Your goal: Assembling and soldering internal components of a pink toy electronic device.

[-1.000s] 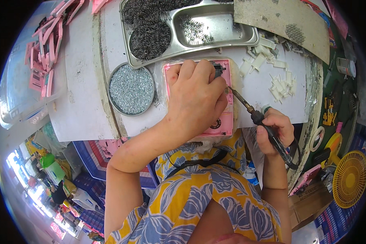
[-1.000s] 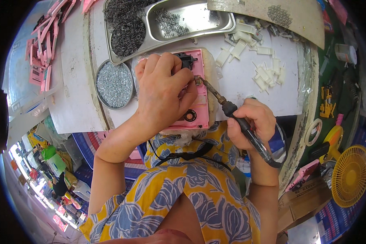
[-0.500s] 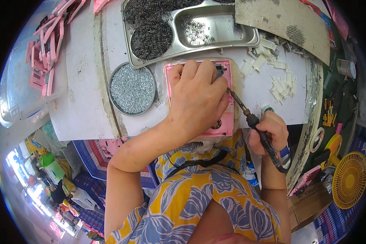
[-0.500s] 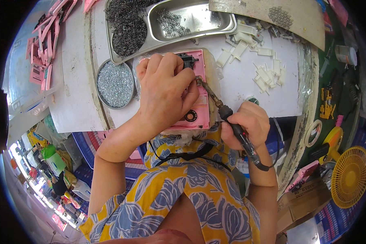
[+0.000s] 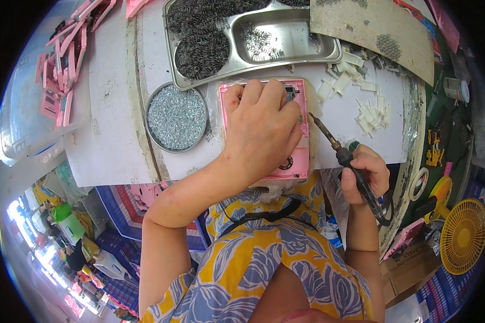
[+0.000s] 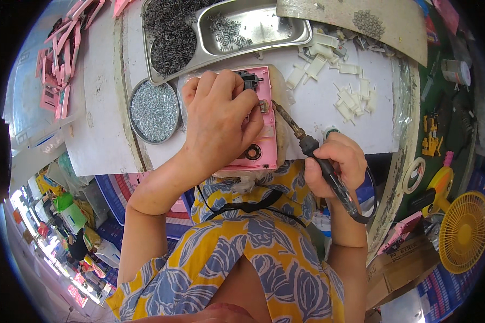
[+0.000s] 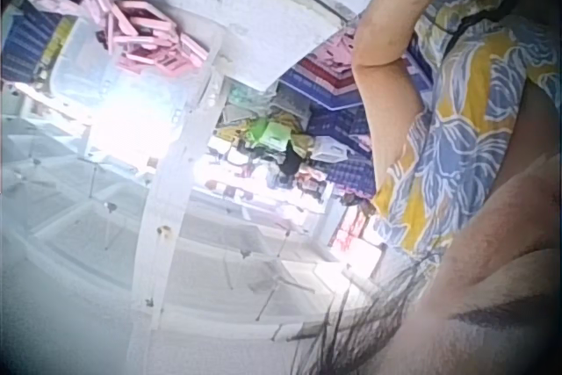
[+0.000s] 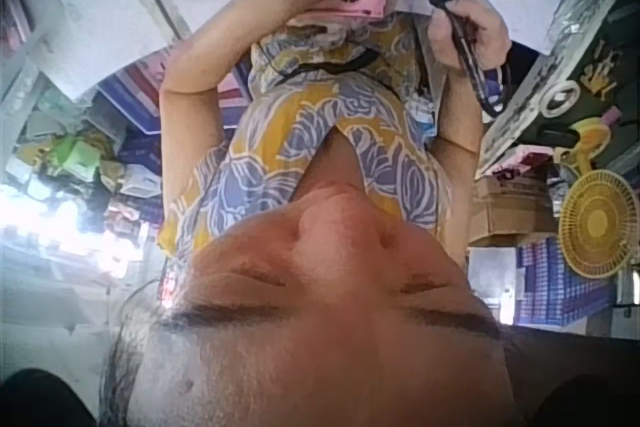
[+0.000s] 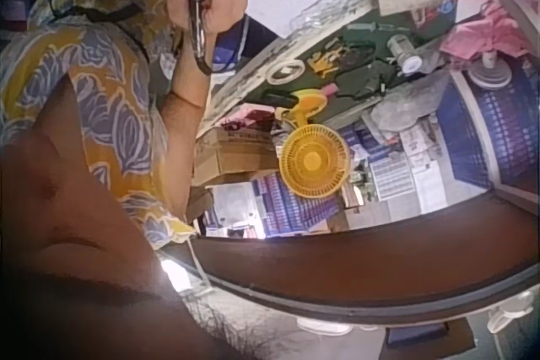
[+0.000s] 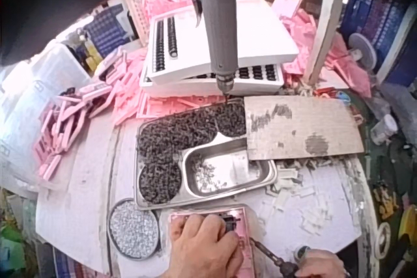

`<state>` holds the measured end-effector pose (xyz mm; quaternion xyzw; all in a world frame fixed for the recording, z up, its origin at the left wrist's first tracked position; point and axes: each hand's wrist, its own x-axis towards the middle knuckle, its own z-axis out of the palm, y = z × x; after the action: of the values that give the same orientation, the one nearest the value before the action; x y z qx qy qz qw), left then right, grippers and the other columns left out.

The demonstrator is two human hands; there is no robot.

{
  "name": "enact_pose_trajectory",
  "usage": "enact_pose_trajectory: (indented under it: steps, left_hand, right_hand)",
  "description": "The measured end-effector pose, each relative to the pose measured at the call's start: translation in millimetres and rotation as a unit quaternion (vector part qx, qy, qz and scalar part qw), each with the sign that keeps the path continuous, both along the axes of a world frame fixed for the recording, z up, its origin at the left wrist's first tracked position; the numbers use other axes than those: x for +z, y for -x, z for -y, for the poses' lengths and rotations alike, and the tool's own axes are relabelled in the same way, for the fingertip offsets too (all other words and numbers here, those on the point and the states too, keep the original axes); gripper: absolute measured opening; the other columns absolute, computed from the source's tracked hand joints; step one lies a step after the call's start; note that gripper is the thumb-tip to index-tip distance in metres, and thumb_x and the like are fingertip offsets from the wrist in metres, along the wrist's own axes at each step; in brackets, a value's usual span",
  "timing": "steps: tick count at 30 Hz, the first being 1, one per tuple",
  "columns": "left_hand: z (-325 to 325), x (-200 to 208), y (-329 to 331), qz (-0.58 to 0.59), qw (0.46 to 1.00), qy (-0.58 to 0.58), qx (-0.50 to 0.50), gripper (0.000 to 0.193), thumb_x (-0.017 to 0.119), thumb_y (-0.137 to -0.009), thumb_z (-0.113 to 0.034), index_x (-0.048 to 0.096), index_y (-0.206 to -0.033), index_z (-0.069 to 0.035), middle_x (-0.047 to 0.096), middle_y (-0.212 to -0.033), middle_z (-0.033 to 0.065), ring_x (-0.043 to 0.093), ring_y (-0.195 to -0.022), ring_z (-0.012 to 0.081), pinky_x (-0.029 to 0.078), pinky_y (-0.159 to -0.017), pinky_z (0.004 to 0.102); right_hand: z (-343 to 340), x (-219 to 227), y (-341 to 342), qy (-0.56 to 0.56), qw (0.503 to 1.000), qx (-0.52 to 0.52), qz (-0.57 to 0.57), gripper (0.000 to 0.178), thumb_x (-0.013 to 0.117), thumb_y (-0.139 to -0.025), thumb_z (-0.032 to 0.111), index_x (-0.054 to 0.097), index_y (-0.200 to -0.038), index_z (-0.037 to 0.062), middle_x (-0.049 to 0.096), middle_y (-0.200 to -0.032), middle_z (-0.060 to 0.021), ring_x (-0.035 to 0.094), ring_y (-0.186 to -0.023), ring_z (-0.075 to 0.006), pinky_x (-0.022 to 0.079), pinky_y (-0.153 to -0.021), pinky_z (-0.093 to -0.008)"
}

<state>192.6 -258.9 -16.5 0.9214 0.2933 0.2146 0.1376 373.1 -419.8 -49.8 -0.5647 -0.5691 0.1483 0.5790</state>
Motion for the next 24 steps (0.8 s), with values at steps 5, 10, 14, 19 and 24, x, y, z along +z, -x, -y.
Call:
enact_pose_trajectory:
  steps: [5,10,14,19,24]
  left_hand:
    - [1.7,1.5,5.8,-0.015,1.0,-0.002,-0.002,0.015,0.075,-0.074,-0.02,0.065,-0.082,-0.012,0.053,-0.09,0.0041,0.053,-0.089,0.025,0.034,-0.086,0.0439]
    - [-1.3,6.9,12.7,-0.014,1.0,0.02,-0.018,0.02,0.076,-0.076,-0.022,0.068,-0.09,-0.011,0.056,-0.094,0.0042,0.056,-0.093,0.0244,0.034,-0.089,0.0441]
    - [2.8,3.4,21.8,0.033,0.999,0.038,-0.02,0.022,0.076,-0.079,-0.014,0.07,-0.099,-0.009,0.06,-0.096,0.0047,0.058,-0.091,0.025,0.038,-0.088,0.0428]
    - [3.9,-0.9,26.7,0.088,0.989,0.115,-0.032,0.027,0.075,-0.08,-0.001,0.07,-0.106,-0.005,0.066,-0.091,0.0053,0.062,-0.079,0.0252,0.047,-0.073,0.0373]
    - [13.5,3.5,18.5,0.155,0.934,0.312,0.081,0.027,0.077,-0.086,0.001,0.069,-0.112,0.0,0.07,-0.082,0.0055,0.064,-0.066,0.0111,0.05,-0.058,0.0254]
  right_hand:
    - [-2.9,3.7,-0.6,-0.003,1.0,0.0,0.005,0.022,0.074,-0.079,0.007,0.059,-0.094,0.0032,0.048,-0.064,-0.0052,0.043,-0.051,-0.0162,0.032,-0.047,-0.0289]
    - [2.5,7.4,-4.5,0.02,1.0,-0.02,0.001,0.022,0.075,-0.077,0.007,0.059,-0.093,0.0028,0.052,-0.067,-0.0073,0.046,-0.053,-0.0173,0.037,-0.05,-0.0286]
    - [3.3,7.1,-5.0,0.019,1.0,-0.019,0.003,0.023,0.075,-0.077,0.007,0.06,-0.093,0.0021,0.054,-0.07,-0.0087,0.048,-0.054,-0.0176,0.039,-0.051,-0.0283]
    - [-0.9,6.2,-2.4,0.009,1.0,-0.025,-0.01,0.023,0.075,-0.076,0.007,0.06,-0.093,0.0019,0.054,-0.07,-0.0085,0.048,-0.054,-0.0172,0.039,-0.051,-0.0279]
    - [-1.5,5.7,-4.6,0.014,1.0,-0.026,-0.008,0.023,0.075,-0.075,0.007,0.061,-0.092,0.0026,0.053,-0.068,-0.0071,0.047,-0.053,-0.0163,0.037,-0.05,-0.0277]
